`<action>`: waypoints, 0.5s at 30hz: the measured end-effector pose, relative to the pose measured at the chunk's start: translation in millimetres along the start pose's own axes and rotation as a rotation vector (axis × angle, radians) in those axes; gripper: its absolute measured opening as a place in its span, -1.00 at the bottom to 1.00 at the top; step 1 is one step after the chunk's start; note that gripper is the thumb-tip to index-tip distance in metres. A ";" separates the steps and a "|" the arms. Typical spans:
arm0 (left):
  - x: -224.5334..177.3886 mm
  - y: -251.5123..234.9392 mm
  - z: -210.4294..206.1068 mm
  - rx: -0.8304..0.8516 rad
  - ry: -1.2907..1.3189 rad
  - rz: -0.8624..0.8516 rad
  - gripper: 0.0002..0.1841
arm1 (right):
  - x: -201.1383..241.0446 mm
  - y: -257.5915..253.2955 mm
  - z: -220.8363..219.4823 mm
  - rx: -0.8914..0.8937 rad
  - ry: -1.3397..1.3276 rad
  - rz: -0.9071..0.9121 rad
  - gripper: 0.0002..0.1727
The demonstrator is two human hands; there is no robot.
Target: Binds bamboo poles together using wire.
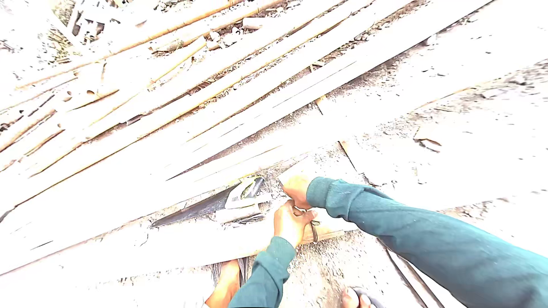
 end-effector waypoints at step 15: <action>3.5 -16.3 6.5 0.068 0.033 -0.011 -0.81 | 15.7 54.4 -71.3 -0.032 -0.643 -0.284 -0.43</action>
Point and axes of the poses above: each hand's wrist, its own y-axis away from the middle knuckle, its own z-axis out of the back of the hand, x = y × z, the point moved 1 cm from there along -y, towards the middle knuckle, and after that the axes turned 8 degrees about x, right-handed, at the moved point
